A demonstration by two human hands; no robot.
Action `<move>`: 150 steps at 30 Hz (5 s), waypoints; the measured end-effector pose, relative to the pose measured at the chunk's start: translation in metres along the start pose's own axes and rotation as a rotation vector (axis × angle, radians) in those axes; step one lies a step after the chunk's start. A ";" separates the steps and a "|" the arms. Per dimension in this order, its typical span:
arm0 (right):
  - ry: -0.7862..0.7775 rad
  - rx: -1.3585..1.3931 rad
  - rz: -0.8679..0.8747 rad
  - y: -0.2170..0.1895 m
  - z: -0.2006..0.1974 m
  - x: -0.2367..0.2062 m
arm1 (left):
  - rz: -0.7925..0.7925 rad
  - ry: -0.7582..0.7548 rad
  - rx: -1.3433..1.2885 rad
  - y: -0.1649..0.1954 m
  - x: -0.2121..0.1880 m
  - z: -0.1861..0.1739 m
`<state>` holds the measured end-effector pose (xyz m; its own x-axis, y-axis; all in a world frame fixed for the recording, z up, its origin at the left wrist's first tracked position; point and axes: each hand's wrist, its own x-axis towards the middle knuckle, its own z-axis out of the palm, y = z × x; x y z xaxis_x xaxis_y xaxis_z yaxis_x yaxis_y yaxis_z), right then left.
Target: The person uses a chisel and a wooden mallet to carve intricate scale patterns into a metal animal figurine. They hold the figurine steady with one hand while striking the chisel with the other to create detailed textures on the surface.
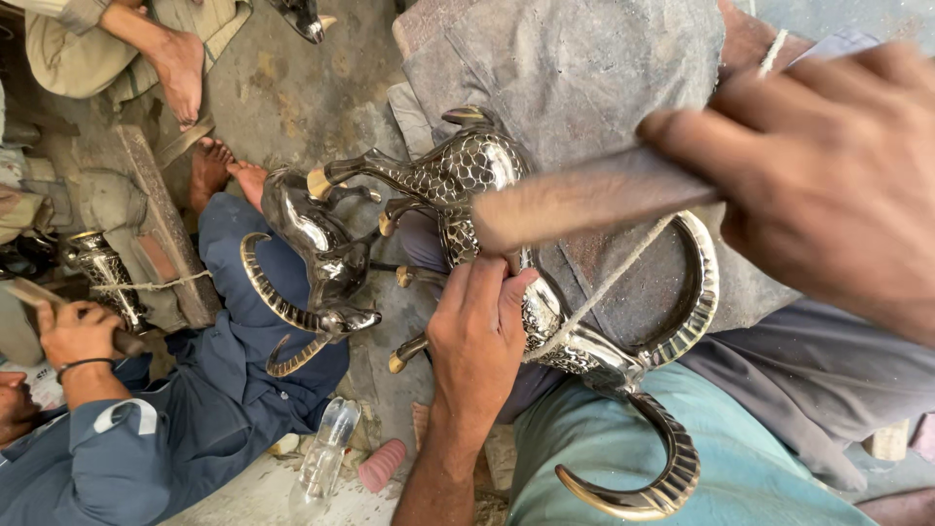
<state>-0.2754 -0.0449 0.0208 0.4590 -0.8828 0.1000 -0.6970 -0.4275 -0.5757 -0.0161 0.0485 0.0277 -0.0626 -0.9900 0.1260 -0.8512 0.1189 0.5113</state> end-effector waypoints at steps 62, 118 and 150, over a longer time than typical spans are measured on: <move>0.321 0.228 1.151 0.118 0.144 -0.295 | -0.535 0.319 -0.731 -0.057 -0.059 -0.047; -0.338 -0.805 0.036 -0.135 -0.033 0.039 | 0.131 0.164 -0.650 -0.095 -0.013 0.033; -0.429 -0.851 0.074 -0.144 -0.035 0.045 | 0.159 0.120 -0.615 -0.103 -0.017 0.043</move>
<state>-0.1735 -0.0295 0.1363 0.4426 -0.8391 -0.3163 -0.8218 -0.5207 0.2314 0.0506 0.0503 -0.0635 -0.0746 -0.9458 0.3160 -0.3800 0.3199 0.8679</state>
